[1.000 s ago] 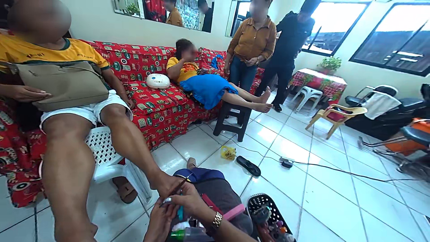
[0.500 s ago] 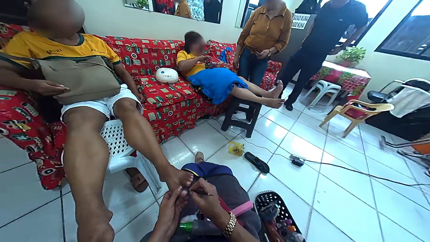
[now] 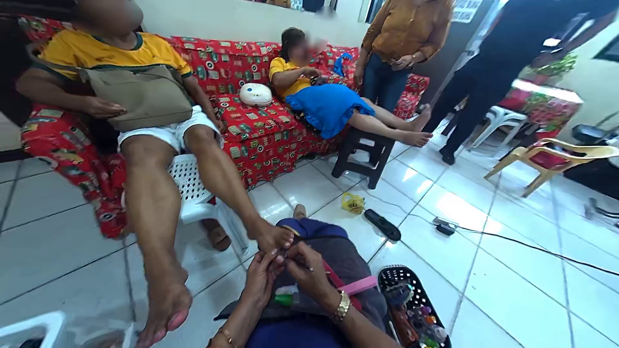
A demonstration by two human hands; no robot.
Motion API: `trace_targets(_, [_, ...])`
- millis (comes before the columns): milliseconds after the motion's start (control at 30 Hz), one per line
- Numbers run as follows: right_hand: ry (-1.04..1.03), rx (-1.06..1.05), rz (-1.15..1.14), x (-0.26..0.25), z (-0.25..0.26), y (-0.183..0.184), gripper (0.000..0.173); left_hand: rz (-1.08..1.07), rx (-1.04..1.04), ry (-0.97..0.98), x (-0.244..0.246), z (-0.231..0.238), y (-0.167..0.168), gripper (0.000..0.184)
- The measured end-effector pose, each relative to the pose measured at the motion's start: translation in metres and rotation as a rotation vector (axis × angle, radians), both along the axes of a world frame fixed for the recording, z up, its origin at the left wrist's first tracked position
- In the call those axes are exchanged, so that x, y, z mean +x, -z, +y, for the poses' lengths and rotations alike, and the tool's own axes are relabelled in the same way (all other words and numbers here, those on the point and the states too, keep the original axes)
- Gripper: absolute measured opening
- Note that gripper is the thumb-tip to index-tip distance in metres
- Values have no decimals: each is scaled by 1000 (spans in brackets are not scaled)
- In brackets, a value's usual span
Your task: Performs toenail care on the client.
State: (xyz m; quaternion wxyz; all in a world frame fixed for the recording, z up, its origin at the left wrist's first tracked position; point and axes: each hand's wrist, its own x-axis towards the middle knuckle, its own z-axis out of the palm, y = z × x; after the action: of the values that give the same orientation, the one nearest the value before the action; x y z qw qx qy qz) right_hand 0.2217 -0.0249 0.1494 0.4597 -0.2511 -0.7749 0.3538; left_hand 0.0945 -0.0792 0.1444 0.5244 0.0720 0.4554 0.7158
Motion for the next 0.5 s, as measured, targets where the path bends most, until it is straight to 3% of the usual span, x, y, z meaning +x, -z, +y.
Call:
trace_targets(167, [-31, -86, 111, 2, -3, -5, 10, 69, -20, 65, -4, -4, -4, 15])
trace_targets(500, [-73, -77, 116, 4, -1, 1, 7, -45, 7, 63, -6, -4, 0, 6])
